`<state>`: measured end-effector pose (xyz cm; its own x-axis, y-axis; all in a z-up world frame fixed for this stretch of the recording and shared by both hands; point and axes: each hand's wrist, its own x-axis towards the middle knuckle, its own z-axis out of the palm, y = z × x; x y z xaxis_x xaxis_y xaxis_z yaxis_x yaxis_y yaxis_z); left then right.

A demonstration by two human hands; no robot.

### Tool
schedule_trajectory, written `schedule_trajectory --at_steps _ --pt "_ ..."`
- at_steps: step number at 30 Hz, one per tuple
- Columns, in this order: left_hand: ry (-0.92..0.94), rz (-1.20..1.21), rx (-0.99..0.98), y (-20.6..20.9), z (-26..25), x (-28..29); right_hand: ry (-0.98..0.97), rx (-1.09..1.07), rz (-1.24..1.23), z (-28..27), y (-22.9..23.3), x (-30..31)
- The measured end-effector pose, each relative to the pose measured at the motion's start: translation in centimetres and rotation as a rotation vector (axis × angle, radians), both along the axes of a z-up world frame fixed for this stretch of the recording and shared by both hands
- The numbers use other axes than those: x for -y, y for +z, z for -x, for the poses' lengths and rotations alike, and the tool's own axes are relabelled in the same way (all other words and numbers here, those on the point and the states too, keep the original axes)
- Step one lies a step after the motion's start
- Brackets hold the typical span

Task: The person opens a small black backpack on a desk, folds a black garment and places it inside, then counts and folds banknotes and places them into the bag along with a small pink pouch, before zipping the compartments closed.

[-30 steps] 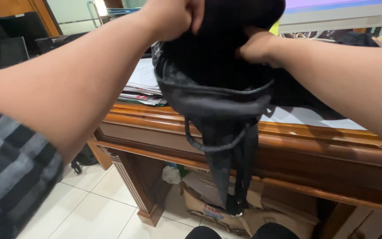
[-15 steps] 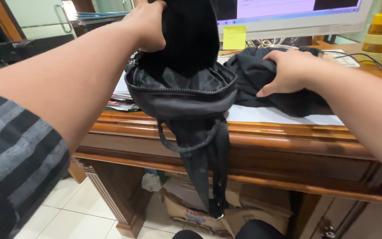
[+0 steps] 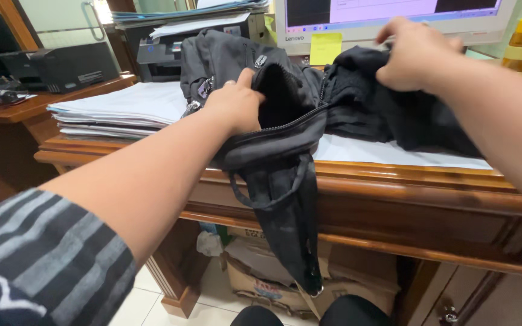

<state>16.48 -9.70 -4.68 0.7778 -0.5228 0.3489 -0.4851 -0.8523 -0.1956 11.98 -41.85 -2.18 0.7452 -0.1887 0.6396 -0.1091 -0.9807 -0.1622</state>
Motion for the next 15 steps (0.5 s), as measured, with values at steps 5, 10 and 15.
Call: schedule_trajectory --at_steps 5,10,15 --pt "-0.087 0.043 -0.049 0.3 -1.1 -0.9 -0.033 -0.277 0.28 0.9 -0.8 -4.8" --pt "-0.097 0.063 -0.062 0.8 -1.4 -1.8 -0.062 -0.335 0.166 1.1 -2.9 -5.0" --pt "-0.11 0.153 -0.064 1.2 -0.8 -2.4 0.147 -0.188 -0.154 -0.7 -1.9 -1.4"
